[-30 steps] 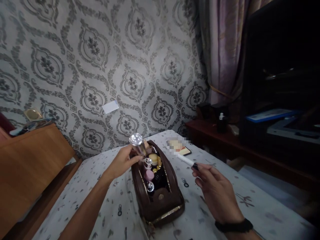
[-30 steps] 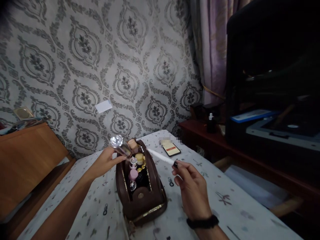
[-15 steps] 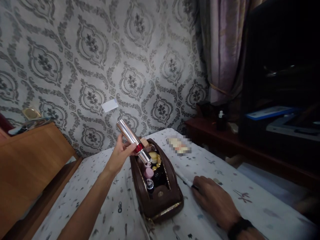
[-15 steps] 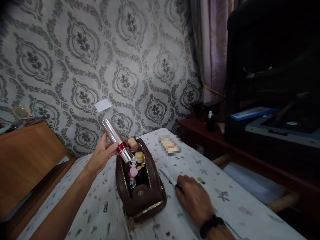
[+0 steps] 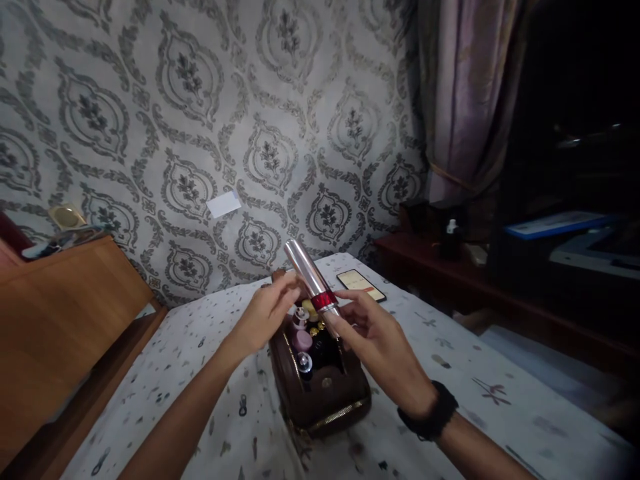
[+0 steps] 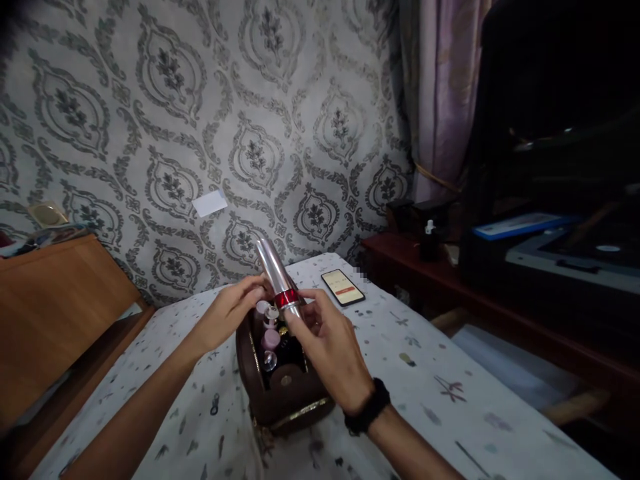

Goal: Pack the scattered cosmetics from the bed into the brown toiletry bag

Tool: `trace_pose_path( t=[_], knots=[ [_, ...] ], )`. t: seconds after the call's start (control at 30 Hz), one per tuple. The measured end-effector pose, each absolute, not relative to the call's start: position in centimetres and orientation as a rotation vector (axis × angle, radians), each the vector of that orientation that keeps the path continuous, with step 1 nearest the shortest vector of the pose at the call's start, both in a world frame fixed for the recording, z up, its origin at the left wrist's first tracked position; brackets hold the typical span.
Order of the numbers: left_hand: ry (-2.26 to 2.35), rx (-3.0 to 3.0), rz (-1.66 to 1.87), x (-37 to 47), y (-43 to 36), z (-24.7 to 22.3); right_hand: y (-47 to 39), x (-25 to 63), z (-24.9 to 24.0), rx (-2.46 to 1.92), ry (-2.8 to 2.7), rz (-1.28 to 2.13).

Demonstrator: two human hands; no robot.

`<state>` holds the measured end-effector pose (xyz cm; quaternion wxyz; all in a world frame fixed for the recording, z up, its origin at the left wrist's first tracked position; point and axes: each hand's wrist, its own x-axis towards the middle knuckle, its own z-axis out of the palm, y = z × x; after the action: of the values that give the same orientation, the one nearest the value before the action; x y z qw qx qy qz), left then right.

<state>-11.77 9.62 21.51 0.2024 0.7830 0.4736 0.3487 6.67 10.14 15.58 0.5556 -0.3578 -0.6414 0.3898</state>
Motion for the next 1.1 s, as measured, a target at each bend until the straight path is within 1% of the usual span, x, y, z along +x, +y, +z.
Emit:
trace_pose_path(
  t=[0.1,0.17,0.3,0.47,0.83,1.0,1.1],
  knots=[
    [1.522,2.675,0.7,-12.9,9.3,20.6,10.4,7.1,15.1,-0.951,-1.539,0.881],
    [1.568,2.792,0.547,-13.0,9.0,20.2,10.3,7.3,15.4,-1.005,-1.608,0.807],
    [1.635,2.776,0.419,-12.6,8.5,20.3,9.9,7.2,16.4,-1.047,-1.753,0.682],
    [1.704,2.683,0.395,-12.3,8.3,20.5,9.9,7.0,16.8,-1.065,-1.812,0.61],
    [1.713,2.713,0.592,-12.6,8.6,18.9,9.9,6.2,16.6,-0.953,-1.95,0.468],
    [1.618,2.634,0.808,-13.2,8.8,18.2,9.9,6.2,16.7,-0.982,-1.941,0.52],
    [1.593,2.491,0.978,-13.6,8.8,18.5,9.9,6.4,16.6,-0.976,-1.843,0.615]
  ],
)
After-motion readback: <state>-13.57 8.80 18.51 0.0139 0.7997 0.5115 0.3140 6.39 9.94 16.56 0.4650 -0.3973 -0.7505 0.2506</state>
